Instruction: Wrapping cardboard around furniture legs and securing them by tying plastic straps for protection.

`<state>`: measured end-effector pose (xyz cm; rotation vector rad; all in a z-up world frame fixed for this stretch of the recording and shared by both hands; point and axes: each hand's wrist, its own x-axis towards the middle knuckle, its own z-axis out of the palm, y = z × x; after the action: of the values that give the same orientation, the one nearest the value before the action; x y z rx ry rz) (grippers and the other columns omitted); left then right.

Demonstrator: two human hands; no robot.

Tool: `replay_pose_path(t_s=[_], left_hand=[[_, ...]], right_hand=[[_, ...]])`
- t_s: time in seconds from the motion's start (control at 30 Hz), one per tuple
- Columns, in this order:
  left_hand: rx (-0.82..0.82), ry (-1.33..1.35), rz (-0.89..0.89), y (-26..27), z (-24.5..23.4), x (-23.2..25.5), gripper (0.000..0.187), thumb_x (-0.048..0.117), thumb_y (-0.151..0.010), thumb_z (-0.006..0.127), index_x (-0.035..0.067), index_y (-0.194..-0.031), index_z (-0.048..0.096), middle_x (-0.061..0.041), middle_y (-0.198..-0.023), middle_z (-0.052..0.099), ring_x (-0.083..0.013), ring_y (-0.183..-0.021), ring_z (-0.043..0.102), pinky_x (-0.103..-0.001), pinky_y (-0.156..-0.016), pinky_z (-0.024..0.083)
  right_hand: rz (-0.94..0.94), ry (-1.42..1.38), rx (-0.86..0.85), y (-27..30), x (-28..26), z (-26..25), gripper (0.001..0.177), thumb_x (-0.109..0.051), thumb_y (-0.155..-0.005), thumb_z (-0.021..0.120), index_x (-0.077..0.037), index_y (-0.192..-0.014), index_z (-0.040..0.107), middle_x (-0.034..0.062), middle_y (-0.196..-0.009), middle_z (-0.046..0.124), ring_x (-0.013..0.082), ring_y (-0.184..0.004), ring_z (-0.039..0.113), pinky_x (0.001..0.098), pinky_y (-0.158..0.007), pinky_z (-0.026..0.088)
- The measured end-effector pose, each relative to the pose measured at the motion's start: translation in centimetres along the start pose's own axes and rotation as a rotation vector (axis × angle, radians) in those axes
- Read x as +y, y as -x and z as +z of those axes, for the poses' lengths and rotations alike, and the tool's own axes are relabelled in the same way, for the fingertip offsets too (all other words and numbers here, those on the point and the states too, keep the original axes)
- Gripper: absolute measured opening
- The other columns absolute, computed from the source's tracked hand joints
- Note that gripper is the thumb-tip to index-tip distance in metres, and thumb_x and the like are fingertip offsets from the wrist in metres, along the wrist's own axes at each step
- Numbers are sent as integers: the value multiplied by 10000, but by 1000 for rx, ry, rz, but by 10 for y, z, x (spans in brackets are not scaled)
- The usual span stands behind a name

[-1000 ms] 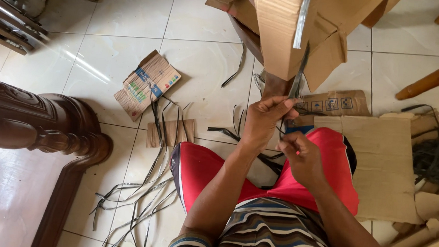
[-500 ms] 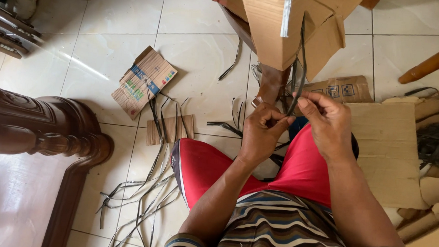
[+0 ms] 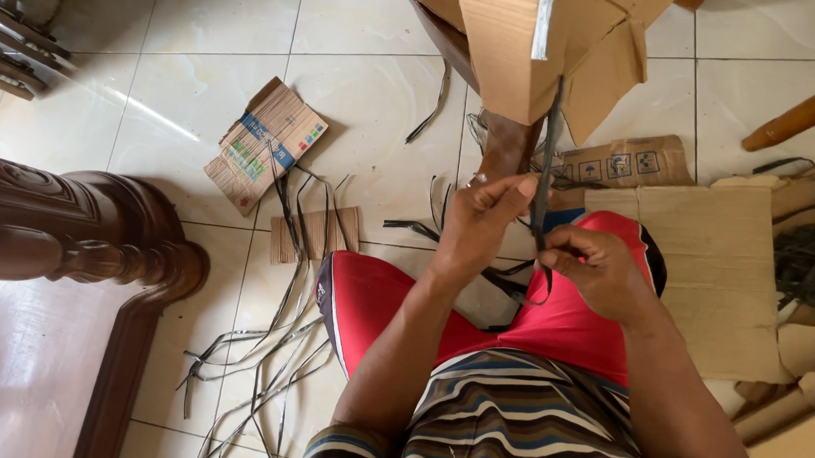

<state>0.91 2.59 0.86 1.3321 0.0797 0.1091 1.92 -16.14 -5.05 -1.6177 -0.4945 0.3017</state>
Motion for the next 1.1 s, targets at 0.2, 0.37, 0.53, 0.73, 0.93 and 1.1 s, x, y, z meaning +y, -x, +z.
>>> replay_pose_path(t_s=[0.2, 0.37, 0.53, 0.73, 0.93, 1.1], left_hand=[[-176, 186, -103, 0, -1, -3, 248, 243, -1000, 725, 30, -1117, 771, -91, -924, 786, -56, -696, 631, -174, -657, 505], [-105, 173, -71, 1, 7, -7, 178, 198, -954, 774, 29, -1010, 776, -98, -818, 769, -48, -657, 646, -165, -621, 519], [-80, 58, -30, 7, 13, 1, 161, 193, -916, 817, 38, -932, 777, -86, -754, 747, -54, -633, 626, -179, -599, 521], [-68, -16, -4, 9, 16, -1, 136, 159, -901, 824, 33, -902, 772, -74, -713, 734, -20, -643, 568, -163, -584, 481], [-62, -72, 36, 9, 15, -4, 117, 146, -903, 816, 43, -886, 763, -58, -667, 668, -33, -640, 554, -171, -568, 457], [26, -34, 23, 10, 16, -3, 238, 189, -901, 838, 7, -1029, 753, -107, -797, 716, -100, -643, 641, -242, -590, 545]], right_hand=[[26, -189, -160, 12, -7, -1, 111, -52, -946, 688, -37, -850, 742, 32, -703, 633, 104, -683, 521, 300, -665, 461], [46, -84, -46, 0, -14, -12, 120, -38, -952, 669, 2, -999, 772, 105, -792, 693, 149, -775, 579, 347, -745, 503], [-56, 24, 193, -19, -65, -20, 196, -94, -1022, 659, 38, -1145, 736, 179, -925, 727, 210, -865, 690, 331, -817, 537], [-155, 70, 161, -32, -79, -25, 108, -25, -982, 740, 68, -1037, 744, 165, -859, 682, 184, -826, 692, 302, -766, 563], [-138, 222, 191, -33, -83, -19, 97, -52, -1007, 748, 40, -981, 766, 141, -790, 668, 145, -775, 605, 299, -680, 512], [-128, 243, 206, -33, -87, -17, 99, -52, -1021, 728, 35, -984, 758, 128, -770, 647, 133, -762, 580, 287, -659, 489]])
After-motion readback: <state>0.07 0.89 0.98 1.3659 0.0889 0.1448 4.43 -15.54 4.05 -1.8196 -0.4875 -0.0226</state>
